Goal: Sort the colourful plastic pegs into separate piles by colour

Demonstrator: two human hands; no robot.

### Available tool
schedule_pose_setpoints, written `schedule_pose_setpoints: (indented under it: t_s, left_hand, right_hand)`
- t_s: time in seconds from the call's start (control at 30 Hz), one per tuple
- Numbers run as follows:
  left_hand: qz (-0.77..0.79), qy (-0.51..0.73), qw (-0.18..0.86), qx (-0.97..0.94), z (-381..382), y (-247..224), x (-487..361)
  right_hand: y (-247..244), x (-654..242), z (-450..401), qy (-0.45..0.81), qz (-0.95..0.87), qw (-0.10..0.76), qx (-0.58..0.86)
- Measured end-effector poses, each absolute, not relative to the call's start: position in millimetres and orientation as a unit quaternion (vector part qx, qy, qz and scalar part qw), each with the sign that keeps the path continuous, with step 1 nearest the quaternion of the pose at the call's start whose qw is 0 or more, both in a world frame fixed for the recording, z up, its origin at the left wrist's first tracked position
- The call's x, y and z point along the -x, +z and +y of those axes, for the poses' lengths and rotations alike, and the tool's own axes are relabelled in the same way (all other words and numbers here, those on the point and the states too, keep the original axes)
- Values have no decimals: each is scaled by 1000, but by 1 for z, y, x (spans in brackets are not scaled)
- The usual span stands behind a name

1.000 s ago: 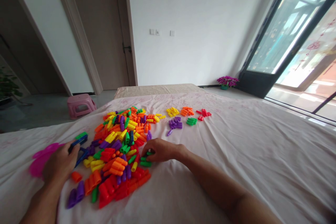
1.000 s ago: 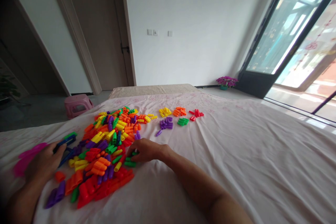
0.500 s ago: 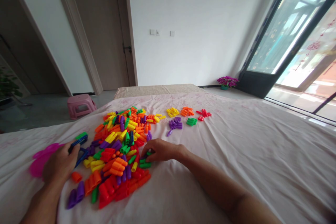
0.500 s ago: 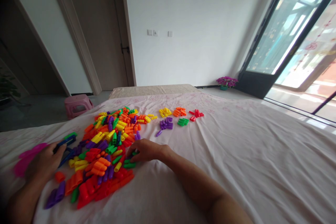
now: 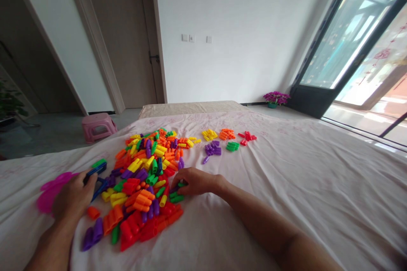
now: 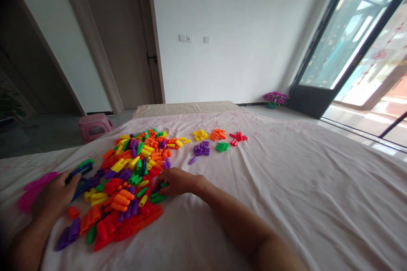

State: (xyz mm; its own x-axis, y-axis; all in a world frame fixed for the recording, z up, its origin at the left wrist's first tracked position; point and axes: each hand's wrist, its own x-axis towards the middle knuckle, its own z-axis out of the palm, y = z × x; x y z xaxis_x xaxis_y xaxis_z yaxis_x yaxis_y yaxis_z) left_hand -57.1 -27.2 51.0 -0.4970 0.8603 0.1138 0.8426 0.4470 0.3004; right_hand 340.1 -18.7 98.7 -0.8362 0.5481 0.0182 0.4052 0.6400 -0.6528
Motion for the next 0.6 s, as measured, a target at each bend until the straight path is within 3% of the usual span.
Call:
schedule_pose_setpoints:
  t_s: [0.6]
  left_hand:
    - [855,153,34,-495,-28,55,53]
  right_hand:
    - [86,-336,-19,293,-909,149,256]
